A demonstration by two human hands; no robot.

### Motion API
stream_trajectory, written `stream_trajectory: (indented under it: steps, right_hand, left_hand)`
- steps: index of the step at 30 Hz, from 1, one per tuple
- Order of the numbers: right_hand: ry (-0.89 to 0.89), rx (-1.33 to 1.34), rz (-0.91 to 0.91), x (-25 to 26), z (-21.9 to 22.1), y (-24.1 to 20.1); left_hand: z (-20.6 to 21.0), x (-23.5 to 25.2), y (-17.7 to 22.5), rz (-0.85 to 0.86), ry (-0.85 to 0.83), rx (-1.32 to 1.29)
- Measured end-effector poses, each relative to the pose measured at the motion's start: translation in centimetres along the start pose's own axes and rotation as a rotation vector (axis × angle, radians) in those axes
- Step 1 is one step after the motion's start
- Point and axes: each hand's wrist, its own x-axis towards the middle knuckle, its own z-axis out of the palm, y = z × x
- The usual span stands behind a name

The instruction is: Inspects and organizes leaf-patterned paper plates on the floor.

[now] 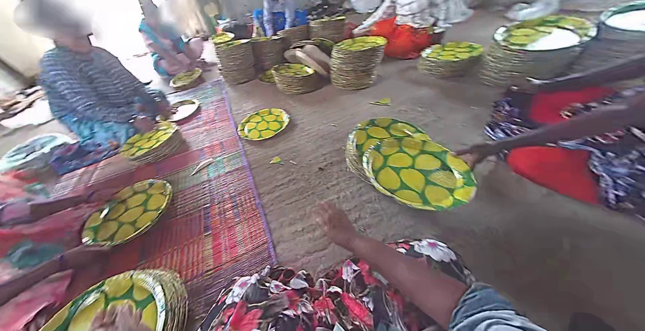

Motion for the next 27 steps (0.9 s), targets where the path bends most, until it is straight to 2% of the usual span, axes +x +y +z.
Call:
stream_trajectory:
  steps: [3,6,8,11,14,17,21,27]
  right_hand:
    - [0.209,-0.223,0.126,-1.8,-4.0,6.5]
    - [0.231,-0.289,0.420,-2.4,-6.6,11.3]
    - [0.226,-0.258,0.555,-2.9,-7.7,13.3]
    - [0.241,-0.177,0.616,-2.8,-8.5,15.7]
    - [0.212,-0.169,0.615,-1.6,-9.0,17.6]
    - [0.162,-0.185,0.513,0.4,-8.9,19.5]
    - [0.078,-0.224,0.492,2.8,-8.0,20.5]
    - [0.093,-0.307,0.391,5.1,-7.7,22.2]
  left_hand:
    - [8.4,-3.9,4.4,0.053,-0.345,-0.074]
    - [15.1,-10.1,6.9,0.091,-0.735,-0.039]
    - [17.8,-13.9,6.1,0.093,-0.926,0.055]
    - [19.4,-17.4,3.1,0.103,-1.137,0.349]
    - [19.5,-18.6,1.0,0.058,-1.252,0.617]
    - [20.2,-18.2,-0.9,0.015,-1.282,0.751]
    - [20.7,-17.8,-2.2,-0.019,-1.304,0.813]
    - [21.7,-16.7,-3.7,-0.040,-1.357,0.927]
